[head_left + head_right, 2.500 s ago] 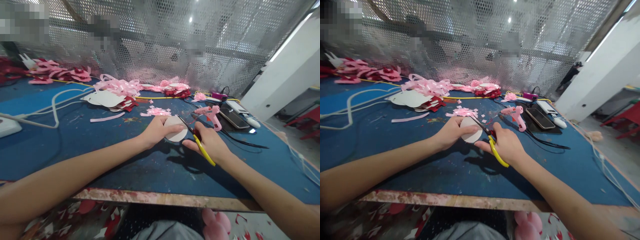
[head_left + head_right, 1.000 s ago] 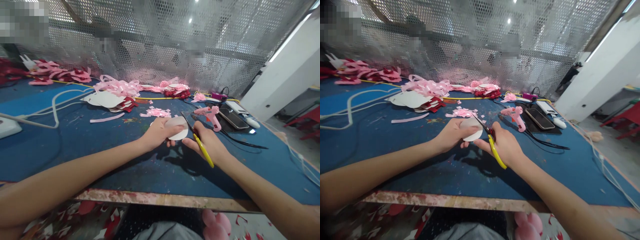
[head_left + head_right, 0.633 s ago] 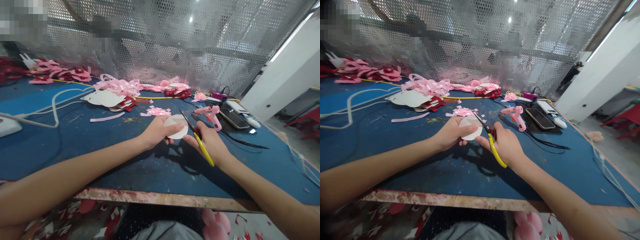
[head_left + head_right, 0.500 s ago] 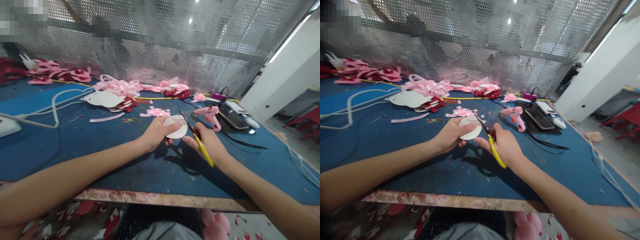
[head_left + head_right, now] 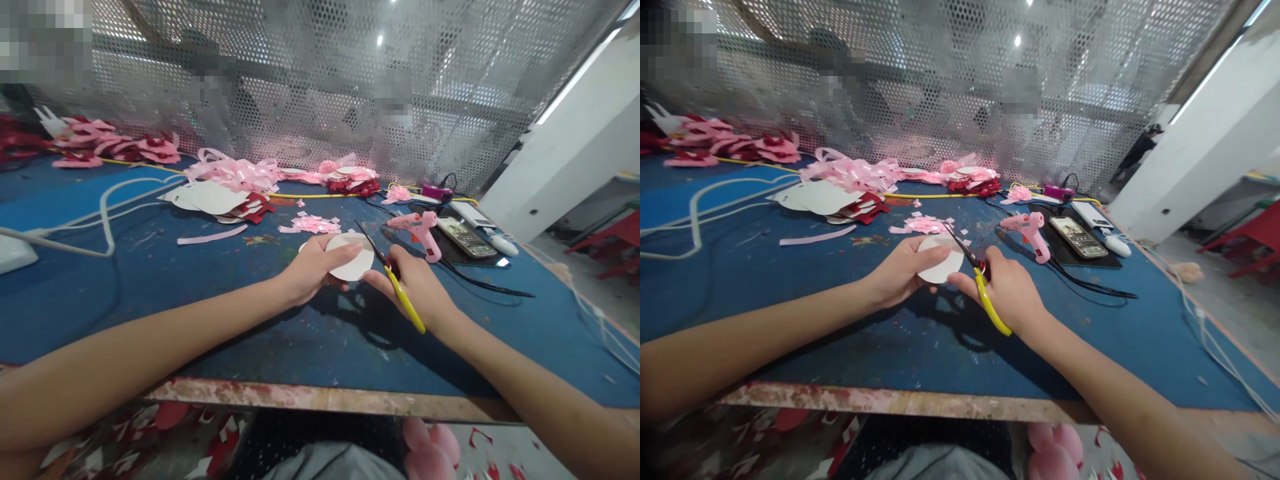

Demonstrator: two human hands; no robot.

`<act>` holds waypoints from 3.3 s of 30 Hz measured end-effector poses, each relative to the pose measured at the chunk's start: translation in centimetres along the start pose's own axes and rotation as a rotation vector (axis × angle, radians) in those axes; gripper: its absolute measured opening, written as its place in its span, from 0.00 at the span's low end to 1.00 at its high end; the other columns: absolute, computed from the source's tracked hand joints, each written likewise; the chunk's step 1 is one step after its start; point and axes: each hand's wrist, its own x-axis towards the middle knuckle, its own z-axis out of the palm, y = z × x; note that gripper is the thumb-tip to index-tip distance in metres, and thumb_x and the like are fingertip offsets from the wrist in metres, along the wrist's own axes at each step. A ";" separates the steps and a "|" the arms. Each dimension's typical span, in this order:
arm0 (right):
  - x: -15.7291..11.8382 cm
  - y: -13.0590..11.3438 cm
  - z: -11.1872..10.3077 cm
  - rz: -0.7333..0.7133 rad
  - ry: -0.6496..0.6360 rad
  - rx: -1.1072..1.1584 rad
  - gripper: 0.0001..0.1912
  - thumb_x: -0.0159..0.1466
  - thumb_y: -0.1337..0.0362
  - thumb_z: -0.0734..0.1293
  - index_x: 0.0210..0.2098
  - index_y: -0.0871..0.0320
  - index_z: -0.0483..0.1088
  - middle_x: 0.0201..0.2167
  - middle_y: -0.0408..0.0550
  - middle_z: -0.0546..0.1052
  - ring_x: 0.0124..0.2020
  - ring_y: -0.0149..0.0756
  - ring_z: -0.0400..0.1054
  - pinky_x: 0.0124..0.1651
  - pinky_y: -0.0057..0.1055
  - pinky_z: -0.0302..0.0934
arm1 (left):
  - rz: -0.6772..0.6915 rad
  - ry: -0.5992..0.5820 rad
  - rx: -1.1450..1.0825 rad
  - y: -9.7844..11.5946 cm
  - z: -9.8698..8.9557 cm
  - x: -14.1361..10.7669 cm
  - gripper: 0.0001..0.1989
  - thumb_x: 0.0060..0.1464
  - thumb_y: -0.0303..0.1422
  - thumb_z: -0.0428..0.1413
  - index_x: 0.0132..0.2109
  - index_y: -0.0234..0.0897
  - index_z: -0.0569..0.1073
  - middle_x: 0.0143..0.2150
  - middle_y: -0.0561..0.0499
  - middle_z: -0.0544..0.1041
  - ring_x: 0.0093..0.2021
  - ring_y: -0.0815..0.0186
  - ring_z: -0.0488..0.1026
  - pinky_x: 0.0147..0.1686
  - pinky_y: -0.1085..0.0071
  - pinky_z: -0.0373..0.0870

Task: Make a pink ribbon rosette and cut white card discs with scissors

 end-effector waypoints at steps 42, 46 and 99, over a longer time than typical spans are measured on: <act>0.2 0.2 -0.5 0.004 -0.024 -0.051 0.20 0.60 0.43 0.57 0.32 0.54 0.54 0.20 0.43 0.66 0.21 0.38 0.62 0.24 0.28 0.46 | 0.023 -0.146 0.197 0.0 0.5 -0.4 0.10 0.48 0.36 0.59 0.34 0.31 0.73 0.23 0.52 0.75 0.21 0.67 0.74 0.16 0.78 0.68; 0.5 0.7 -0.6 -0.004 -0.002 0.030 0.21 0.59 0.42 0.57 0.30 0.54 0.52 0.20 0.41 0.65 0.21 0.37 0.61 0.24 0.28 0.47 | 0.129 -0.011 0.164 0.1 0.0 0.0 0.10 0.49 0.35 0.58 0.35 0.31 0.72 0.26 0.51 0.76 0.25 0.67 0.74 0.15 0.79 0.67; 2.7 3.0 -0.8 0.138 -0.204 1.486 0.29 0.56 0.38 0.58 0.15 0.57 0.58 0.12 0.39 0.60 0.12 0.26 0.53 0.17 0.26 0.51 | 0.521 -0.825 0.665 -5.7 9.5 -2.5 0.15 0.58 0.33 0.50 0.45 0.33 0.77 0.37 0.46 0.80 0.36 0.68 0.76 0.37 0.81 0.71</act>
